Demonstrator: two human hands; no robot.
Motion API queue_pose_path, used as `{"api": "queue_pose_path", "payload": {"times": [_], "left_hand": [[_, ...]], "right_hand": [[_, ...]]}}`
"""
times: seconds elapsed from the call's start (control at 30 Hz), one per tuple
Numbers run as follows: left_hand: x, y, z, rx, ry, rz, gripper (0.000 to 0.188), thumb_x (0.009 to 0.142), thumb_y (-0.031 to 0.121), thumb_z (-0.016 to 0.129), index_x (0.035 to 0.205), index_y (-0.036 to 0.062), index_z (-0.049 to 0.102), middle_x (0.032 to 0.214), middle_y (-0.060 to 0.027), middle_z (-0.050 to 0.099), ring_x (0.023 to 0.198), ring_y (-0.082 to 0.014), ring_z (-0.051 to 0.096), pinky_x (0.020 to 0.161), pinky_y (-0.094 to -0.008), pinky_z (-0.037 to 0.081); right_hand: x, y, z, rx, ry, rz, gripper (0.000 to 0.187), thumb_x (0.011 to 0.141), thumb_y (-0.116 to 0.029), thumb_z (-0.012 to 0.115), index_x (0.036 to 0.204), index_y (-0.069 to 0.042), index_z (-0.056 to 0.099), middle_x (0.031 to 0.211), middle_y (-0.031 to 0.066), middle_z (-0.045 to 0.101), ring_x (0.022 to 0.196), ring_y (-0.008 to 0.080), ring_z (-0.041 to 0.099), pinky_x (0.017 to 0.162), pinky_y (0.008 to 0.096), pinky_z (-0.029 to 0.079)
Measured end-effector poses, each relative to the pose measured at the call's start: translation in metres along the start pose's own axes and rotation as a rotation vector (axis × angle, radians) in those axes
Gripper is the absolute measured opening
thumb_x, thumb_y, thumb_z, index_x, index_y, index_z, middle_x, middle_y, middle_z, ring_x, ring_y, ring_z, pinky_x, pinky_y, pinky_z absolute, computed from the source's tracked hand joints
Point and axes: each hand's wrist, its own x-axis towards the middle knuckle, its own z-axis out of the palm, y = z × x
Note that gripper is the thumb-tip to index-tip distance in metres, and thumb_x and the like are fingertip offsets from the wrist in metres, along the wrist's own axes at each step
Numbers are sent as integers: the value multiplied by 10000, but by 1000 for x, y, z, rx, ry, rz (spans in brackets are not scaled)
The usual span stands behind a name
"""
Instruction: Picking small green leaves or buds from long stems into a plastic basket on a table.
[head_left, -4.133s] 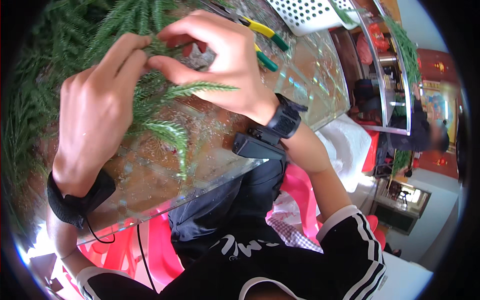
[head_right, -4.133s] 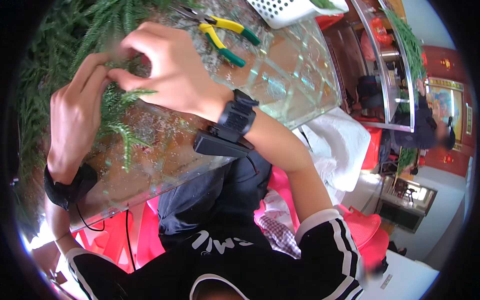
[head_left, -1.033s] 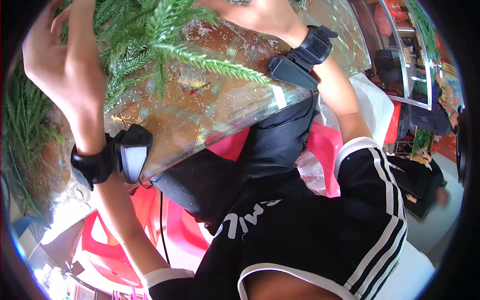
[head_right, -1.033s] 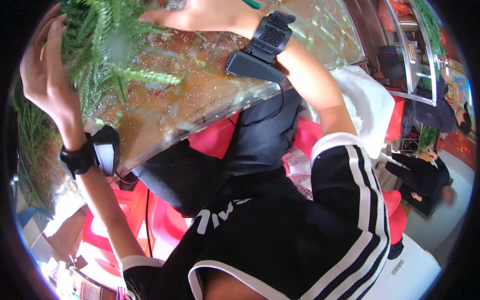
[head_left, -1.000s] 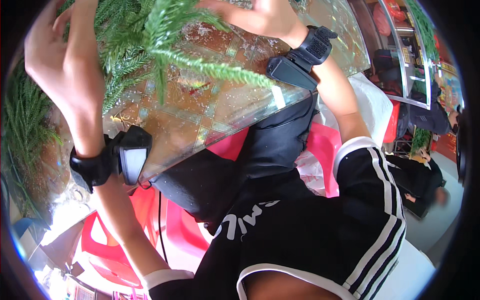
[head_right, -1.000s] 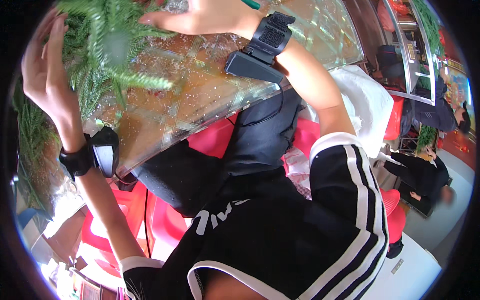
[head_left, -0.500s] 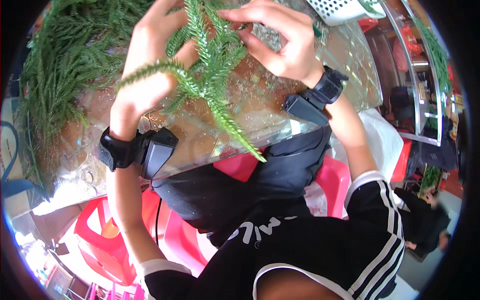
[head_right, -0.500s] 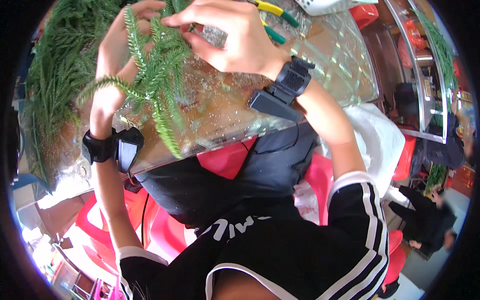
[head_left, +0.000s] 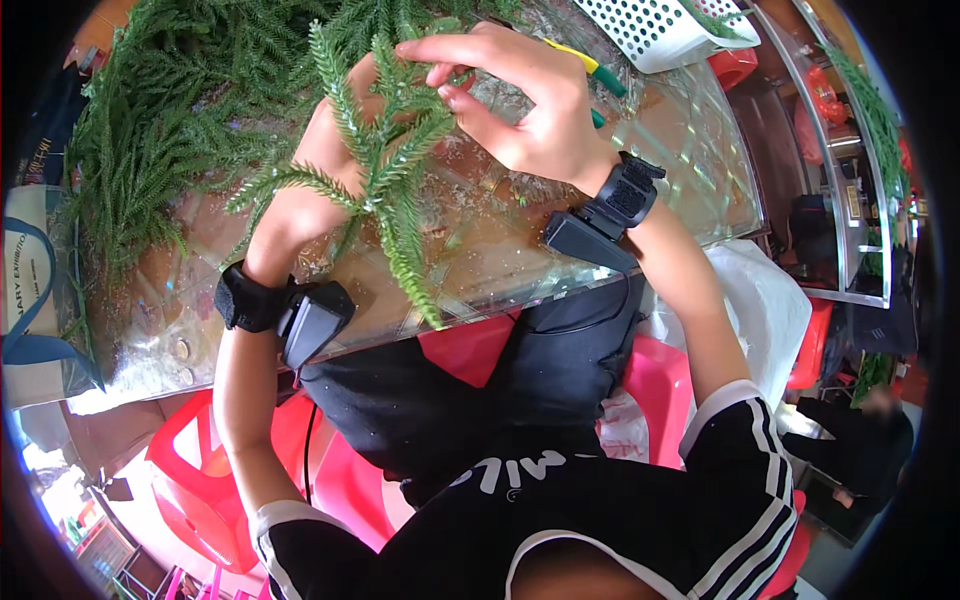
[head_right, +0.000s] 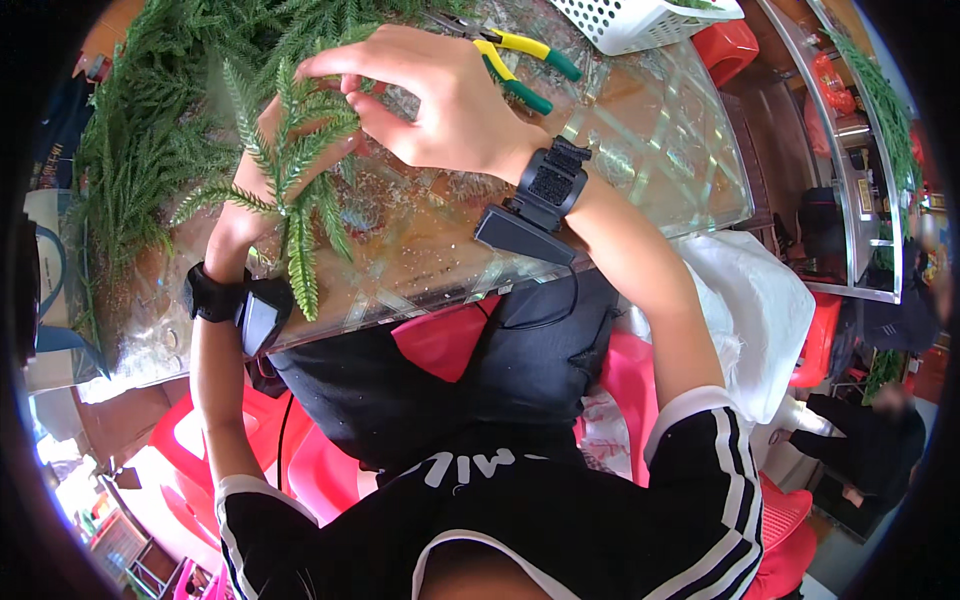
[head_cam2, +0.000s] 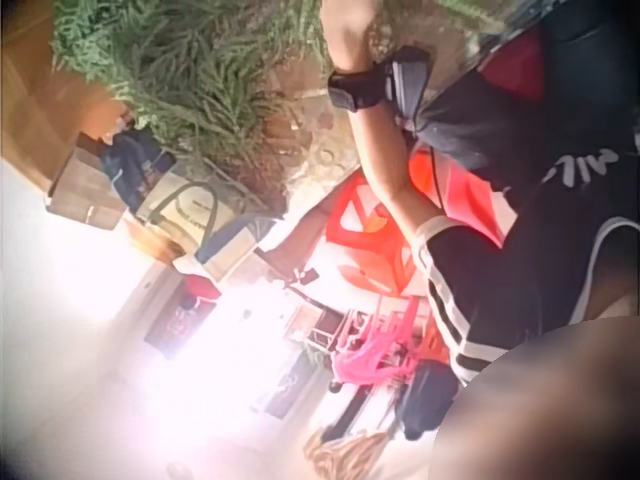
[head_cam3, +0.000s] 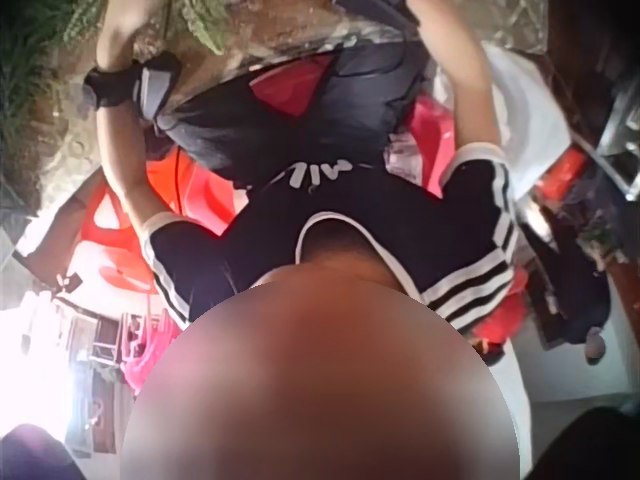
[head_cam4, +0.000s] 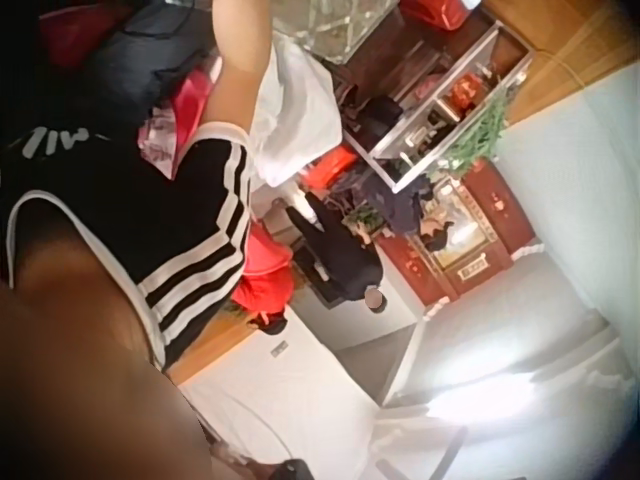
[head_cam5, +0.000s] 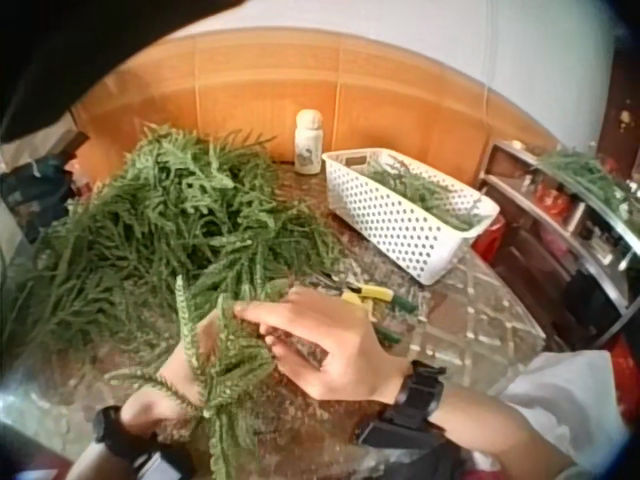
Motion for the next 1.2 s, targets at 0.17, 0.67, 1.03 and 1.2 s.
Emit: {"api": "queue_pose_path", "payload": {"times": [0.17, 0.67, 1.03, 1.2], "left_hand": [[5, -3, -5, 98, 87, -112, 326, 779, 57, 660, 1090, -1, 580, 1159, -153, 528, 1058, -284, 547, 853, -354, 456], [6, 0, -6, 490, 156, 180, 172, 758, 56, 655, 883, -56, 621, 1108, -140, 557, 1010, -285, 567, 862, -347, 444], [5, -4, -2, 516, 162, 175, 162, 773, 87, 659, 847, -52, 620, 1092, -125, 569, 988, -268, 577, 853, -336, 447], [5, -3, -2, 481, 162, 108, 129, 778, 68, 646, 835, -47, 627, 1083, -109, 573, 976, -223, 578, 846, -318, 446]], "right_hand": [[-1, 4, -3, 0, 4, 12, 341, 756, 23, 556, 1090, -1, 620, 1020, 120, 653, 870, 204, 642, 752, 290, 496], [-10, 19, -3, 117, -96, 370, 168, 864, -65, 549, 969, 1, 662, 964, 84, 675, 882, 121, 613, 778, 251, 472], [-9, 23, 4, 361, -102, 526, 150, 804, -10, 625, 946, 0, 671, 925, 52, 678, 810, 87, 605, 728, 223, 473], [-9, 20, 4, 468, -66, 606, 138, 819, -18, 616, 944, 10, 669, 927, 78, 676, 850, 99, 612, 776, 228, 477]]}}
